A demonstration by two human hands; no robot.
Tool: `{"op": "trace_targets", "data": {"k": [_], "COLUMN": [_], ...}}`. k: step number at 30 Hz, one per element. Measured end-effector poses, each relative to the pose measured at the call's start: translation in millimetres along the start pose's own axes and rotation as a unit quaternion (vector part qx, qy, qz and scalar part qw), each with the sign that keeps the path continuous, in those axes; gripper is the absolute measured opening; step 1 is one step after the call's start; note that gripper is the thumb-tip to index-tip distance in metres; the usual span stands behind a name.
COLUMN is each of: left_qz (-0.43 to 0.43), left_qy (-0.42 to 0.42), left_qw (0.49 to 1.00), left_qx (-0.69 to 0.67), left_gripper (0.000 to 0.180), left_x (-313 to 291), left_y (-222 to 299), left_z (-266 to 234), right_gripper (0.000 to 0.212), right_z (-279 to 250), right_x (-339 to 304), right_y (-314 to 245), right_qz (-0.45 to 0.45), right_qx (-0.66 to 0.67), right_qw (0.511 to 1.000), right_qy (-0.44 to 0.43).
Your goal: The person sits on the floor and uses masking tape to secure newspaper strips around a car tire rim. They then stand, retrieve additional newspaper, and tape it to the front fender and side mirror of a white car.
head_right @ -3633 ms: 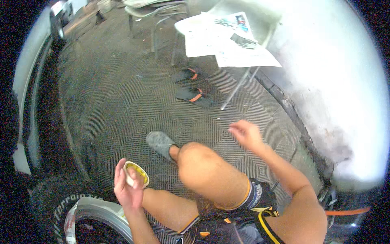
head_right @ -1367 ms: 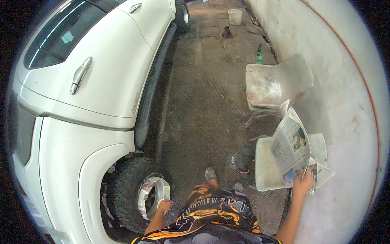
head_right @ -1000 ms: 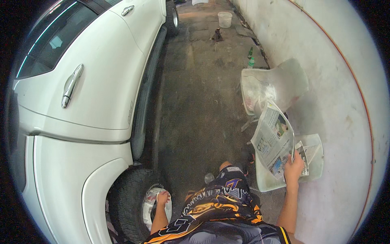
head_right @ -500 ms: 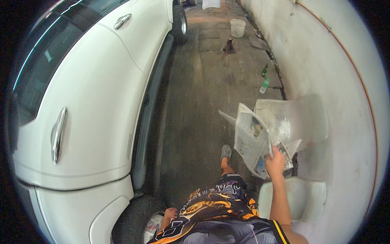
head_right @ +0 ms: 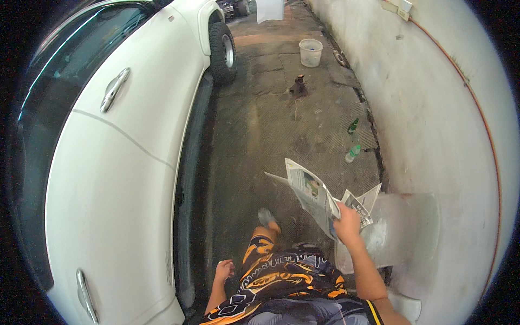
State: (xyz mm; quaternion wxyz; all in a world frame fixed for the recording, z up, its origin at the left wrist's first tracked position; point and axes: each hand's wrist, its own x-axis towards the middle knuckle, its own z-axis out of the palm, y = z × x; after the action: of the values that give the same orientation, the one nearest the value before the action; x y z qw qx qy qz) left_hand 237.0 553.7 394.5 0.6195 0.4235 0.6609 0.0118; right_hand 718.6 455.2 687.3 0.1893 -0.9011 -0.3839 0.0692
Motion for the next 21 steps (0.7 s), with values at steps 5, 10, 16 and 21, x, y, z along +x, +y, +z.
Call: {"op": "trace_targets", "data": {"k": [5,10,16,21], "left_qz": [-0.079,0.051,0.167,0.294], "left_qy": [-0.141,-0.254,0.066,0.061], "left_qw": [0.980,0.808,0.904,0.921], "left_qx": [0.119,0.529,0.387,0.246], "left_gripper": [0.037,0.032,0.034,0.034], "left_x": [99.4,208.4,268.8,278.5], "left_y": [54.8,169.0,416.2,644.6], "left_z": [16.1,-25.7,-23.1,35.1], "right_gripper": [0.038,0.031,0.027,0.026], "right_z": [16.7,12.7,0.4,1.9], "right_x": [83.0,124.1,199.7,310.4], "right_y": [8.0,26.7,66.4,69.6], "right_qz": [0.040,0.105,0.145,0.161], "right_qx": [0.023,0.034,-0.005,-0.010], "right_qw": [0.998,0.990,0.976,0.977], "right_qy": [0.034,0.091,0.160,0.136]}}
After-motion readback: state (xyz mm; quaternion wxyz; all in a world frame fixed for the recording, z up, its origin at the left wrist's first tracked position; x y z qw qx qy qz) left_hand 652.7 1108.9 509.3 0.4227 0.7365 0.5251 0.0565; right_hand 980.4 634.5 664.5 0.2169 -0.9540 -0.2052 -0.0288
